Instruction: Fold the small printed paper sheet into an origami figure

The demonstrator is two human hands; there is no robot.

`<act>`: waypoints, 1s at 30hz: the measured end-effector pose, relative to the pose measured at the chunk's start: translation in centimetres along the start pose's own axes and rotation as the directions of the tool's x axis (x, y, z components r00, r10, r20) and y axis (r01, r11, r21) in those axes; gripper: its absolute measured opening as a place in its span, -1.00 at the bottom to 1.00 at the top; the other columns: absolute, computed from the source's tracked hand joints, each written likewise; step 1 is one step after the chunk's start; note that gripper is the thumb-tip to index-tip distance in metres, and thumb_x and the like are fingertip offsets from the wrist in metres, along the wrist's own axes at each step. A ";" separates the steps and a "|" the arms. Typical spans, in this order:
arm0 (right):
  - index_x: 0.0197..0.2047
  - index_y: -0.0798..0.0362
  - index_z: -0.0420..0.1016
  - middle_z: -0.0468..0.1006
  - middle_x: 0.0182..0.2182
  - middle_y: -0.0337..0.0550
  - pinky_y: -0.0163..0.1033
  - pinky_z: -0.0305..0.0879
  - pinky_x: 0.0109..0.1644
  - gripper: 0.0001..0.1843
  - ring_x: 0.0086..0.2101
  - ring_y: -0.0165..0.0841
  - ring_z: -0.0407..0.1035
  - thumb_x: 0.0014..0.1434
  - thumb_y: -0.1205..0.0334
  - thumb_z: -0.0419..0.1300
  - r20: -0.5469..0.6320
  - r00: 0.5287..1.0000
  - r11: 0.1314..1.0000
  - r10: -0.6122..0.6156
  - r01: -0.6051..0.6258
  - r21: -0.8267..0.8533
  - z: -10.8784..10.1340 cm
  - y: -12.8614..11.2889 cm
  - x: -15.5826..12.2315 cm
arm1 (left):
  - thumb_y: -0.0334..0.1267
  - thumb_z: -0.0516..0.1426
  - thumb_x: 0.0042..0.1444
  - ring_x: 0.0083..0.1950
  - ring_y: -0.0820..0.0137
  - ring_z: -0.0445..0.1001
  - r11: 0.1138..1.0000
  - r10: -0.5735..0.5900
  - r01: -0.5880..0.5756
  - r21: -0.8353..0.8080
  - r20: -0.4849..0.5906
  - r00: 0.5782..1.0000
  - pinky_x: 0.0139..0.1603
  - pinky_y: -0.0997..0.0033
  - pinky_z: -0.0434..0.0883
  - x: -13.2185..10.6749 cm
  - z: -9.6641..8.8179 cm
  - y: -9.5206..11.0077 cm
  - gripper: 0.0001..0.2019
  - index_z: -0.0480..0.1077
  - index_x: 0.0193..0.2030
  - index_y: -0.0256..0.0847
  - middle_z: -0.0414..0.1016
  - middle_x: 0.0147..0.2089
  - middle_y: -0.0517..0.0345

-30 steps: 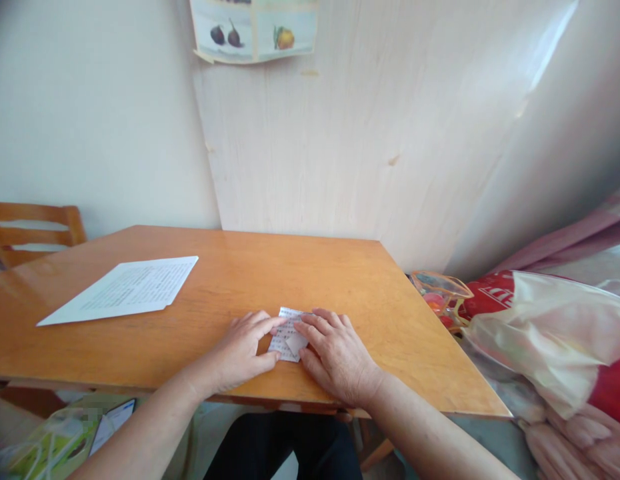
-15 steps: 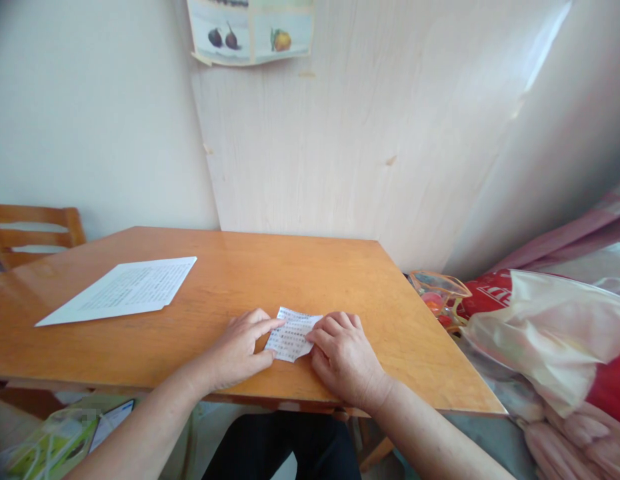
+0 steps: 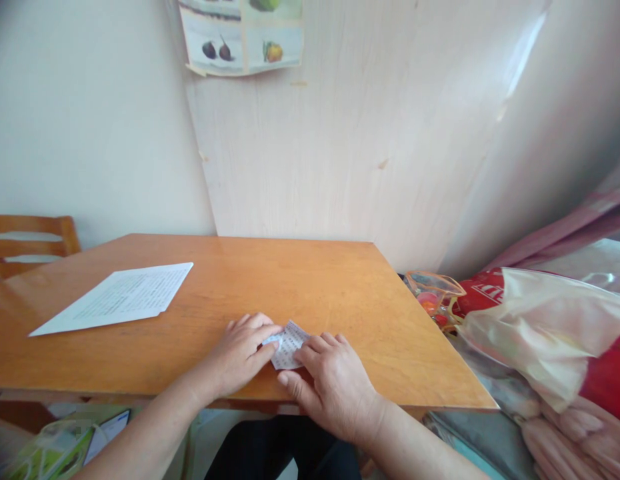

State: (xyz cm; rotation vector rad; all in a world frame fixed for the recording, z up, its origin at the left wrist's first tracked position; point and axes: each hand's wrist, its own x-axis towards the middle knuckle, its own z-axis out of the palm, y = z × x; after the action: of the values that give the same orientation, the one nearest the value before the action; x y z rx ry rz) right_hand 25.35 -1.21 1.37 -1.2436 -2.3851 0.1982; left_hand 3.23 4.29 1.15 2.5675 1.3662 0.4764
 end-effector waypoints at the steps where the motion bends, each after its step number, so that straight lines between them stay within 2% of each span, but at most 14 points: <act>1: -0.21 -0.01 0.51 0.54 -0.27 -0.14 -0.15 0.21 -0.12 -0.69 -0.25 -0.26 0.40 0.42 0.03 0.03 0.004 1.000 0.998 0.027 -0.027 0.049 -0.1 0.2 0.2 | -0.15 0.03 0.32 0.10 0.15 0.37 1.000 0.002 -0.002 0.001 -0.002 1.000 0.11 0.12 0.29 0.0 0.0 0.1 -0.70 0.48 0.10 -0.02 0.45 0.03 0.06; 3: -0.19 0.01 0.51 0.54 -0.27 -0.13 -0.20 0.25 -0.17 -0.69 -0.27 -0.30 0.42 0.43 0.13 -0.01 0.002 0.994 0.988 0.106 -0.105 0.116 -0.1 0.8 0.6 | -0.13 0.08 0.28 0.10 0.14 0.36 1.000 0.001 -0.001 -0.002 -0.005 1.000 0.09 0.14 0.30 0.1 0.0 0.2 -0.70 0.48 0.09 -0.01 0.44 0.02 0.06; 5: -0.18 0.03 0.53 0.54 -0.27 -0.11 -0.23 0.27 -0.19 -0.76 -0.30 -0.31 0.43 0.39 0.19 0.04 -0.010 0.985 0.976 0.175 -0.172 0.132 0.1 1.7 1.3 | -0.16 0.11 0.23 0.10 0.14 0.36 1.000 0.001 -0.001 -0.003 -0.005 1.000 0.09 0.15 0.29 0.2 0.0 0.2 -0.69 0.47 0.10 0.01 0.43 0.02 0.07; 11: -0.21 0.05 0.59 0.53 -0.33 -0.12 -0.28 0.28 -0.23 -0.78 -0.32 -0.32 0.44 0.26 0.35 0.09 0.015 0.979 0.973 0.204 -0.204 0.106 0.8 4.2 3.5 | -0.24 0.15 0.15 0.10 0.13 0.35 1.000 -0.002 0.002 0.018 -0.002 1.000 0.09 0.14 0.26 0.0 0.0 0.2 -0.61 0.46 0.14 0.04 0.43 0.02 0.08; 16: -0.16 0.00 0.63 0.54 -0.28 -0.11 -0.29 0.27 -0.24 -0.71 -0.33 -0.33 0.45 0.23 0.38 0.09 0.044 0.973 0.974 0.225 -0.226 0.019 0.6 5.4 3.7 | -0.23 0.20 0.14 0.09 0.14 0.34 0.999 0.035 -0.033 0.034 -0.050 0.998 0.08 0.14 0.24 -0.2 -0.2 0.5 -0.61 0.45 0.13 0.02 0.46 0.01 0.09; 21: -0.19 0.02 0.59 0.57 -0.34 -0.12 -0.27 0.26 -0.26 -0.75 -0.34 -0.31 0.45 0.19 0.39 0.09 0.047 0.971 0.972 0.233 -0.234 0.028 0.5 4.9 2.8 | -0.28 0.16 0.21 -0.02 0.20 0.38 0.994 0.095 -0.093 0.058 -0.042 0.995 -0.03 0.21 0.24 -0.3 -0.3 0.5 -0.78 0.53 -0.03 0.01 0.50 -0.14 0.12; 24: -0.25 0.04 0.56 0.62 -0.33 -0.09 -0.25 0.26 -0.25 -0.79 -0.33 -0.28 0.47 0.16 0.39 0.10 0.062 0.968 0.969 0.243 -0.246 0.038 0.4 4.2 2.2 | -0.34 0.09 0.27 -0.07 0.25 0.41 0.992 0.125 -0.124 0.024 -0.029 0.992 -0.05 0.23 0.24 -0.3 -0.2 -0.1 -0.77 0.55 -0.09 0.00 0.54 -0.18 0.15; 27: -0.27 0.02 0.57 0.66 -0.32 -0.12 -0.26 0.27 -0.27 -0.76 -0.36 -0.30 0.48 0.13 0.42 0.08 0.132 0.967 0.969 0.217 -0.230 0.093 0.1 3.5 1.7 | -0.38 0.03 0.29 -0.05 0.28 0.45 0.995 0.081 -0.084 -0.058 -0.058 0.995 -0.01 0.22 0.25 -0.5 -0.3 -0.3 -0.74 0.54 -0.10 -0.06 0.58 -0.13 0.17; 30: -0.22 -0.01 0.61 0.68 -0.26 -0.13 -0.24 0.31 -0.24 -0.68 -0.33 -0.29 0.50 0.14 0.44 0.06 0.169 0.968 0.971 0.186 -0.207 0.119 -0.4 3.2 1.3 | -0.37 0.01 0.28 -0.04 0.27 0.46 0.993 0.041 -0.047 -0.113 -0.061 0.997 0.04 0.20 0.25 -1.1 -0.9 0.4 -0.75 0.51 -0.13 -0.09 0.59 -0.12 0.19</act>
State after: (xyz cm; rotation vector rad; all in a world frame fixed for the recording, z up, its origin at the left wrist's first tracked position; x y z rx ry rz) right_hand 27.30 1.68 1.10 -1.4457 -2.3286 0.5296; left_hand 2.64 3.17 1.90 2.5142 1.2641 0.6231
